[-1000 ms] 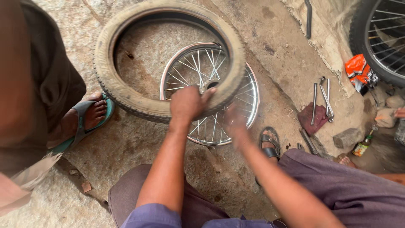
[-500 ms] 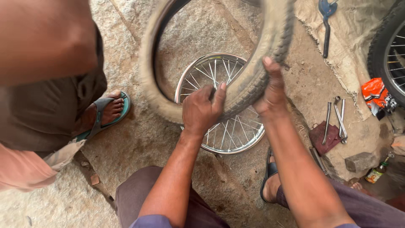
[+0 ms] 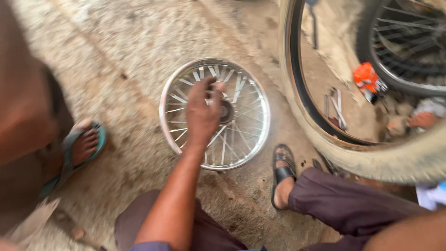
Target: The person mounts a tire onto a bicycle wheel rim by hand and then uses a metal tool to tighten or adjust the central hub components.
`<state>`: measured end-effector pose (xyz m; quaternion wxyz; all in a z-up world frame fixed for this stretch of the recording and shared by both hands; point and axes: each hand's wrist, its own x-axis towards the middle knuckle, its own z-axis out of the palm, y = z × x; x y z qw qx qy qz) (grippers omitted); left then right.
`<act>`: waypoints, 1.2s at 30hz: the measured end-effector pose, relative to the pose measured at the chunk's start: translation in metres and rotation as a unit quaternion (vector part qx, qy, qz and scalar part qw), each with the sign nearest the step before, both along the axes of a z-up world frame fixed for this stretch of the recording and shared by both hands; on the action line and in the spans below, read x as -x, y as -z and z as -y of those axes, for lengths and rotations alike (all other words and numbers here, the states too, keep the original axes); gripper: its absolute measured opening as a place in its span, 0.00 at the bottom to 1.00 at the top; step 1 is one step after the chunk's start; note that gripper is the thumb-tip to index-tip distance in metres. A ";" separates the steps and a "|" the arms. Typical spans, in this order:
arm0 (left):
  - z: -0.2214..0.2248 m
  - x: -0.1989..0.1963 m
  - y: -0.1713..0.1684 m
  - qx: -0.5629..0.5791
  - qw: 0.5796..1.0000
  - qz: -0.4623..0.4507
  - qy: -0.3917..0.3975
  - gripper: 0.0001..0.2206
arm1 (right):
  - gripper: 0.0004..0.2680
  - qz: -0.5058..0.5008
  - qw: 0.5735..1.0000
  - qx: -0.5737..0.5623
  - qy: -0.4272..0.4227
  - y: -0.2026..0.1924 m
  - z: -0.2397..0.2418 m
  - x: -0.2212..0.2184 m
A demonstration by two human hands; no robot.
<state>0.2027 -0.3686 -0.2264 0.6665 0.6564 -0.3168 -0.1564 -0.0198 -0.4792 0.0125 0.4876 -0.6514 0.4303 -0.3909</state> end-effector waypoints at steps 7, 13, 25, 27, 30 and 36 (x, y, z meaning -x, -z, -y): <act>0.004 0.003 0.029 -0.088 0.991 -0.024 0.100 0.16 | 0.33 -0.218 0.975 0.035 0.019 -0.039 0.032 0.044; 0.010 0.007 0.014 -0.068 0.965 -0.154 0.199 0.24 | 0.36 -0.173 0.983 0.013 -0.058 0.008 0.011 0.023; -0.035 -0.033 -0.025 0.167 0.849 -0.481 0.140 0.37 | 0.38 -0.066 0.965 -0.207 -0.146 0.281 -0.001 0.070; -0.037 -0.031 -0.023 0.171 0.823 -0.526 0.131 0.37 | 0.37 -0.057 0.962 -0.218 -0.156 0.276 -0.027 0.070; -0.035 -0.030 -0.026 0.217 0.822 -0.491 0.191 0.35 | 0.37 -0.030 0.975 -0.186 -0.120 0.237 -0.032 0.066; -0.013 -0.023 -0.024 0.281 0.731 -0.538 0.313 0.38 | 0.37 -0.035 0.998 -0.052 -0.003 0.131 0.006 0.093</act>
